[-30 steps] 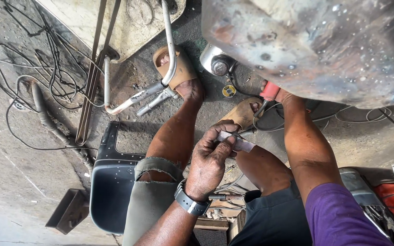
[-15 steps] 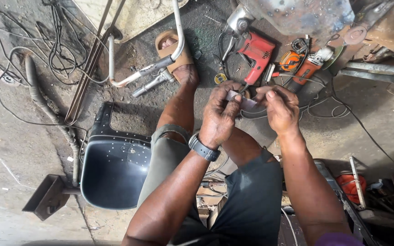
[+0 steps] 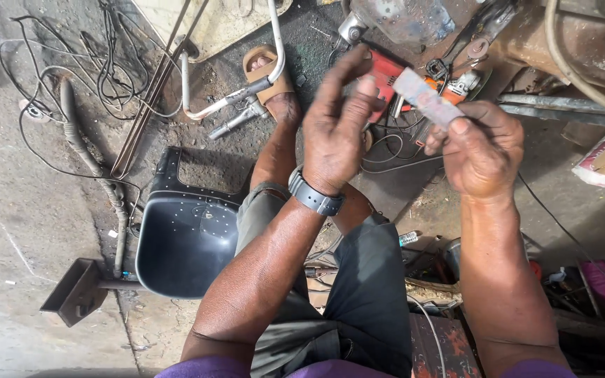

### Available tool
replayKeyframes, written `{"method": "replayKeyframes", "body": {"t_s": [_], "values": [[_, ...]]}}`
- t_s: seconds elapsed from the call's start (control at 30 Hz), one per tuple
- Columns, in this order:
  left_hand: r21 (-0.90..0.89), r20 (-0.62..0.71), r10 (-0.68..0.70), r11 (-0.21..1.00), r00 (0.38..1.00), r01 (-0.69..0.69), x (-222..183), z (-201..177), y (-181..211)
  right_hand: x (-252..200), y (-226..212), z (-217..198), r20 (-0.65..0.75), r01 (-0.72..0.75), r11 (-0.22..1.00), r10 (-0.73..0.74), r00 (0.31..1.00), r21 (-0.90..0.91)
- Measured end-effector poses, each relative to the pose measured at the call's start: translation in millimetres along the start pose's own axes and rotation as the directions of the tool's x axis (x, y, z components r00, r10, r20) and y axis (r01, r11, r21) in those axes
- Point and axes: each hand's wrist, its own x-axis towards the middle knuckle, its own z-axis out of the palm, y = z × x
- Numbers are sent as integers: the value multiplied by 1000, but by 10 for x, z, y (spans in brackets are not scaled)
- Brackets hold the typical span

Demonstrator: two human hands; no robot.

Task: A person uses a handheld power drill to create a hole in a small metal component while working in a workshop.

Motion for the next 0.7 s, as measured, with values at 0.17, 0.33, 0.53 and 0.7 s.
{"method": "replayKeyframes", "body": {"t_s": [0.17, 0.33, 0.53, 0.7], "values": [[-12, -270, 82, 996, 959, -88, 610, -340, -509, 288, -333, -188, -39, 59, 996, -56, 998, 63], [-244, -165, -540, 833, 826, 496, 864, 86, -223, 694, -452, -108, -53, 4, 1000, -4, 999, 4], [-702, -12, -275, 687, 961, 188, -135, 366, -214, 859, -526, -94, -44, -81, 997, 82, 996, 16], [-547, -305, -55, 827, 951, -128, 567, -39, 184, 783, -529, -6, -26, -43, 999, 43, 999, -5]]}}
